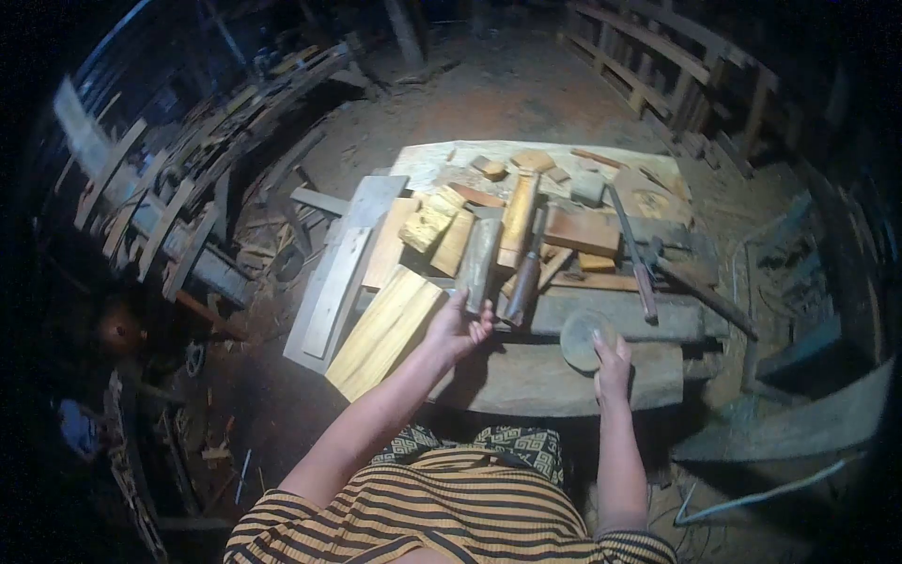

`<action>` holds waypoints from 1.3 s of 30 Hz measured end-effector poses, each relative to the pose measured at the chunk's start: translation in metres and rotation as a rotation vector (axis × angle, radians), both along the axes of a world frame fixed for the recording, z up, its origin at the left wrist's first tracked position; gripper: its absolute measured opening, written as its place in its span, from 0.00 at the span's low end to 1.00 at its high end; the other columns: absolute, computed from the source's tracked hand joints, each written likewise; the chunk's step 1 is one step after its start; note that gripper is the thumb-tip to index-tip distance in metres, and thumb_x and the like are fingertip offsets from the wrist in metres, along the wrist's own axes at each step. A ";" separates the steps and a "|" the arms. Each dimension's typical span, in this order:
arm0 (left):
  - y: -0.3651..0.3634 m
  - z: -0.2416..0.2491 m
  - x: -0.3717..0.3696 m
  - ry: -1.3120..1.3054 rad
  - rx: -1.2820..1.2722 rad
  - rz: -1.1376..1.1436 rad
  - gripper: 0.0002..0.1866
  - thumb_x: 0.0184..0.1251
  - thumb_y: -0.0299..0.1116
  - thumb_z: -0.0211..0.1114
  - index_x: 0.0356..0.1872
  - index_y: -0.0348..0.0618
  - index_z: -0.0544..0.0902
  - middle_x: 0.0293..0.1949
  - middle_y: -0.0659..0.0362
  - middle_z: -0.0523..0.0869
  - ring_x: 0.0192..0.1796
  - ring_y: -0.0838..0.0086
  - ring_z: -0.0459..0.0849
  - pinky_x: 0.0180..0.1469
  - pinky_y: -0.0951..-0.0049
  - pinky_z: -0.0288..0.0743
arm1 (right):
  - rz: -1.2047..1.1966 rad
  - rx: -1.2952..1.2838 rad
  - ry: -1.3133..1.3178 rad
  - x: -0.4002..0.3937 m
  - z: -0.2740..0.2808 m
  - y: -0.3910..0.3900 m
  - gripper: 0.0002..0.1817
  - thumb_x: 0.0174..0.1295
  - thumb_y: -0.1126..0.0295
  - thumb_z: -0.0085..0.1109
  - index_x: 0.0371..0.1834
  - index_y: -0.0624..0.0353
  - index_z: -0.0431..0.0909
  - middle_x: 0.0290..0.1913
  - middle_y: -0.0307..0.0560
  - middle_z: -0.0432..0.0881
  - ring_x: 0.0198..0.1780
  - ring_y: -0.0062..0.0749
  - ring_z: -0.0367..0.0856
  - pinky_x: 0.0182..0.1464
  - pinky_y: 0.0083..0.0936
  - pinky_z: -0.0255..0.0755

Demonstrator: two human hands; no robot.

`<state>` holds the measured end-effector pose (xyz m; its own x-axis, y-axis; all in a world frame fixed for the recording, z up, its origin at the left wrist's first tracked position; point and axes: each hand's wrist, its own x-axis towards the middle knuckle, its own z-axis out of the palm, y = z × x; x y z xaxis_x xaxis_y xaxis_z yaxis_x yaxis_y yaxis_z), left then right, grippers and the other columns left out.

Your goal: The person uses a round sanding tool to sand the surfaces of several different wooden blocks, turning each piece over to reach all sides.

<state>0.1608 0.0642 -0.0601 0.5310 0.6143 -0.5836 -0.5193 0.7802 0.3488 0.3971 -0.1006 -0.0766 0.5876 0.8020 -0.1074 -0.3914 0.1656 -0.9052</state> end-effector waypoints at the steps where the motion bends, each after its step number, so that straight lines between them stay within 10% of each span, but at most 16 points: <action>1: -0.007 0.012 0.003 0.094 0.039 0.001 0.20 0.70 0.52 0.52 0.51 0.49 0.67 0.38 0.53 0.78 0.31 0.66 0.80 0.29 0.67 0.80 | -0.007 -0.003 -0.020 -0.002 0.002 0.000 0.18 0.60 0.71 0.60 0.52 0.66 0.74 0.48 0.45 0.79 0.49 0.25 0.75 0.56 0.23 0.65; 6: -0.041 0.041 -0.009 0.236 0.171 -0.155 0.22 0.70 0.48 0.54 0.58 0.55 0.58 0.41 0.52 0.76 0.36 0.61 0.82 0.33 0.62 0.82 | 0.051 0.023 -0.066 0.001 -0.005 -0.001 0.18 0.60 0.72 0.59 0.54 0.66 0.73 0.50 0.45 0.79 0.51 0.28 0.75 0.59 0.25 0.65; 10: -0.068 0.091 -0.037 0.390 0.404 -0.319 0.44 0.65 0.41 0.60 0.73 0.58 0.38 0.48 0.50 0.74 0.37 0.64 0.83 0.35 0.63 0.82 | 0.024 -0.004 -0.094 -0.006 0.001 0.000 0.17 0.61 0.71 0.59 0.51 0.66 0.75 0.49 0.44 0.79 0.50 0.26 0.76 0.56 0.24 0.66; 18: -0.111 0.236 -0.100 0.220 1.287 -0.110 0.30 0.57 0.33 0.68 0.60 0.38 0.69 0.45 0.59 0.76 0.36 0.76 0.78 0.33 0.76 0.74 | 0.042 0.018 -0.092 -0.005 0.001 0.003 0.18 0.60 0.72 0.60 0.53 0.64 0.73 0.48 0.43 0.79 0.50 0.26 0.76 0.56 0.23 0.67; 22: -0.137 0.296 -0.138 -0.624 1.684 -0.308 0.26 0.54 0.50 0.69 0.41 0.35 0.77 0.27 0.52 0.77 0.24 0.68 0.75 0.26 0.74 0.69 | 0.015 -0.046 -0.150 -0.004 0.004 0.003 0.18 0.60 0.72 0.59 0.53 0.64 0.73 0.48 0.43 0.79 0.50 0.26 0.76 0.56 0.23 0.67; 24: -0.150 0.316 -0.157 -0.807 1.774 -0.444 0.06 0.64 0.32 0.62 0.28 0.45 0.77 0.24 0.49 0.75 0.27 0.67 0.76 0.23 0.71 0.67 | 0.032 -0.005 -0.126 -0.002 0.000 0.004 0.18 0.60 0.72 0.59 0.53 0.64 0.73 0.48 0.44 0.79 0.50 0.27 0.76 0.56 0.25 0.68; 26: -0.186 0.336 -0.169 -0.569 1.807 -0.349 0.30 0.67 0.41 0.60 0.68 0.57 0.60 0.19 0.65 0.71 0.13 0.78 0.68 0.13 0.81 0.63 | 0.055 0.015 -0.135 0.000 0.000 0.004 0.17 0.60 0.72 0.58 0.53 0.64 0.74 0.48 0.44 0.80 0.50 0.27 0.76 0.56 0.25 0.68; 27: -0.187 0.342 -0.156 -0.730 1.734 -0.273 0.18 0.68 0.35 0.57 0.58 0.53 0.72 0.17 0.66 0.70 0.11 0.81 0.63 0.13 0.82 0.62 | 0.049 0.004 -0.132 -0.001 0.001 0.005 0.17 0.60 0.72 0.58 0.52 0.64 0.74 0.49 0.44 0.80 0.50 0.28 0.77 0.56 0.25 0.68; 28: -0.191 0.322 -0.180 -0.846 1.543 -0.525 0.11 0.63 0.38 0.61 0.28 0.41 0.75 0.21 0.55 0.75 0.20 0.70 0.73 0.18 0.75 0.63 | 0.038 -0.008 -0.125 -0.002 0.001 0.005 0.17 0.60 0.72 0.59 0.52 0.64 0.74 0.49 0.45 0.79 0.50 0.28 0.77 0.56 0.25 0.68; 34: -0.191 0.348 -0.200 -0.837 1.812 -0.751 0.05 0.57 0.28 0.65 0.31 0.49 0.76 0.24 0.56 0.74 0.25 0.71 0.74 0.23 0.71 0.65 | 0.040 0.007 -0.162 0.003 -0.006 0.005 0.17 0.60 0.72 0.59 0.52 0.65 0.74 0.49 0.45 0.80 0.50 0.29 0.77 0.56 0.26 0.69; 36: -0.204 0.346 -0.198 -0.655 1.932 -0.689 0.15 0.65 0.32 0.58 0.53 0.47 0.75 0.16 0.66 0.70 0.11 0.83 0.66 0.12 0.82 0.62 | 0.054 0.004 -0.160 0.004 -0.005 0.004 0.18 0.60 0.72 0.59 0.53 0.65 0.74 0.49 0.46 0.79 0.50 0.30 0.77 0.56 0.27 0.68; 39: -0.196 0.341 -0.203 -0.411 2.056 -0.806 0.10 0.60 0.30 0.61 0.41 0.41 0.80 0.17 0.63 0.74 0.14 0.83 0.70 0.11 0.83 0.58 | 0.037 -0.012 -0.155 -0.002 0.001 0.005 0.19 0.60 0.73 0.58 0.54 0.66 0.73 0.50 0.47 0.79 0.51 0.31 0.77 0.57 0.28 0.68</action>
<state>-0.0423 -0.1321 0.2806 0.7905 -0.2897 0.5397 -0.6125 -0.3707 0.6982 0.3952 -0.0955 -0.0753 0.5675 0.8229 -0.0273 -0.2529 0.1427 -0.9569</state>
